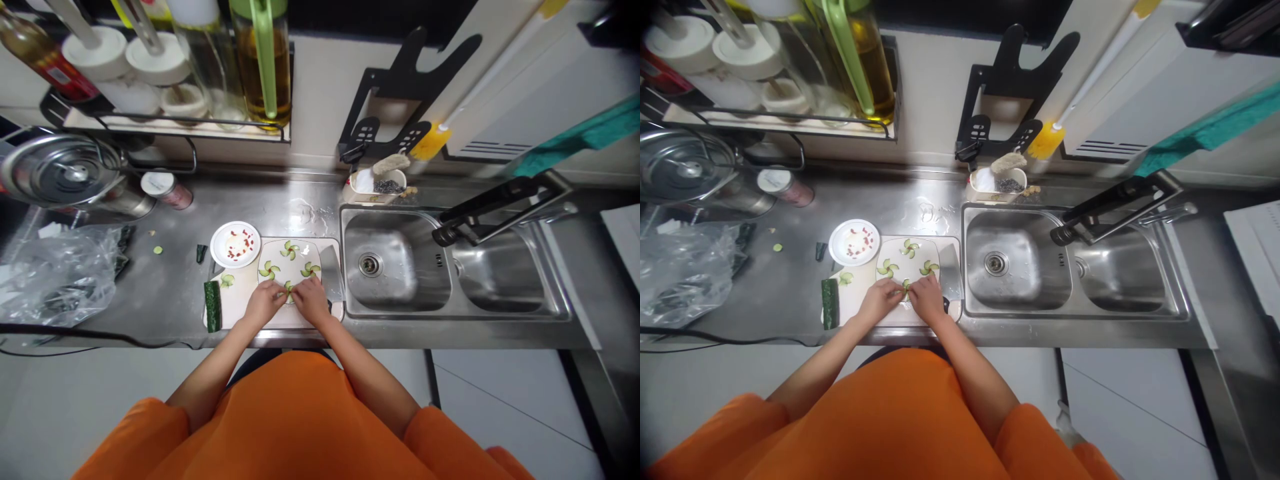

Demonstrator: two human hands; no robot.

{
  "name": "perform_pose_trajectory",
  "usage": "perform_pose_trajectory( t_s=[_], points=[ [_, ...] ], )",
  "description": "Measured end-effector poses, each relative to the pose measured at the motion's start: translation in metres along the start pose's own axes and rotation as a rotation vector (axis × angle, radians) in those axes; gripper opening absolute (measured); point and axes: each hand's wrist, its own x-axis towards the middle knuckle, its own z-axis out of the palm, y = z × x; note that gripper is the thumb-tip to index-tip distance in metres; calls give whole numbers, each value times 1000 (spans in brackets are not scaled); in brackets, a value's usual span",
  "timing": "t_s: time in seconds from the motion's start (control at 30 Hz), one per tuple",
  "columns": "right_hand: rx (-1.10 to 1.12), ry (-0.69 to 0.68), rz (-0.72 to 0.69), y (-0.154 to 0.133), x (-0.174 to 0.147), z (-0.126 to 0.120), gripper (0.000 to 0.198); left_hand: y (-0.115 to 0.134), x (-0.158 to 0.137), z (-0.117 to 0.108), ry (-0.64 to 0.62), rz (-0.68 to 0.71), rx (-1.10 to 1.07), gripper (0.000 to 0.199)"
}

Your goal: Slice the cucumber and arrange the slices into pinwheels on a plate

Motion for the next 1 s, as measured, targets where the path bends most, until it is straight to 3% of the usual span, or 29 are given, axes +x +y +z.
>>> perform_pose_trajectory(
  t_s=[1.0],
  points=[
    [-6,-10,57,-3,0,0,14,0,-2,-3,26,0,-16,7]
  ],
)
